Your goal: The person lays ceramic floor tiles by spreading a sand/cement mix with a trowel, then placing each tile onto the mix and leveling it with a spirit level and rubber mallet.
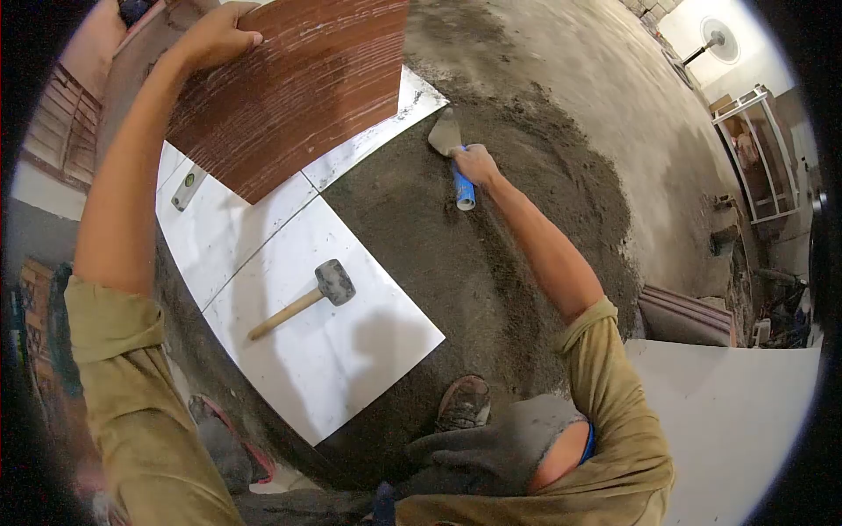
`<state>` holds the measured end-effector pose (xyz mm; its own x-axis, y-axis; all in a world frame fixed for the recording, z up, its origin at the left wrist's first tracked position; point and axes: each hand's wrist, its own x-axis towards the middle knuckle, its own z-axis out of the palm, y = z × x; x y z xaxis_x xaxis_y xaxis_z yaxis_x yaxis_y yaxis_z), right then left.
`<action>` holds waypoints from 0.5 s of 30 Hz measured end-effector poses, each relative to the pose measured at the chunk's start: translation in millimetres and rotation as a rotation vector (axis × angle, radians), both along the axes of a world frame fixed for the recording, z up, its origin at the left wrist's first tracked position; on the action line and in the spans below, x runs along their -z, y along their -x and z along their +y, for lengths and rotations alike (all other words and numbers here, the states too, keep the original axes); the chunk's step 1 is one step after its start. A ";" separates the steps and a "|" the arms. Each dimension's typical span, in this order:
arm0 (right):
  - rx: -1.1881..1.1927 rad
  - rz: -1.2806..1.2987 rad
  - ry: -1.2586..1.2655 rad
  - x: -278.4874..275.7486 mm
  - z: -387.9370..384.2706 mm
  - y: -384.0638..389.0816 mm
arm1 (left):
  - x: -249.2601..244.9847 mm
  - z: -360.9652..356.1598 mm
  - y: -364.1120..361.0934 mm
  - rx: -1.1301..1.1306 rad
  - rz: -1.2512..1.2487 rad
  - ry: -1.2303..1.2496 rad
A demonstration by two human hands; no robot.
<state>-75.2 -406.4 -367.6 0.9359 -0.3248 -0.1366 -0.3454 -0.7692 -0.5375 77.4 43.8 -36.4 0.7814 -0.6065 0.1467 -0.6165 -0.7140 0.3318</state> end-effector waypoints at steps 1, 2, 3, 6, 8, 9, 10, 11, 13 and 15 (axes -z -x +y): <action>-0.260 -0.100 0.038 39.9 -17.2 -3.1 | 2.7 0.7 -3.3 0.012 -0.002 0.003; -0.518 -0.198 0.077 62.3 -28.7 -3.3 | 5.4 0.1 -6.3 0.026 -0.003 0.007; -0.517 -0.197 0.079 8.9 -15.7 34.0 | 6.8 0.3 -9.2 0.039 -0.007 0.010; -0.111 0.086 -0.408 -98.4 18.4 87.7 | -11.7 -16.9 28.2 -0.066 0.005 -0.030; -0.012 -0.006 -0.410 -49.7 -38.2 71.4 | -36.3 -42.4 70.1 -0.284 0.010 -0.107; 0.106 0.017 -0.496 -47.0 -49.9 68.9 | -33.9 -41.5 72.3 -0.289 0.017 -0.106; 0.049 -0.016 -0.413 -27.3 -67.7 67.3 | -32.2 -40.6 71.0 -0.257 -0.004 -0.074; -0.008 -0.050 -0.331 -9.3 -79.3 66.7 | -31.3 -40.1 70.0 -0.224 -0.027 -0.042; -0.122 -0.138 -0.121 -29.9 -39.5 89.1 | -33.2 -38.5 69.9 -0.274 -0.023 -0.063; 0.050 -0.011 -0.377 -20.5 4.5 105.3 | -33.3 -35.2 70.2 -0.159 -0.070 -0.067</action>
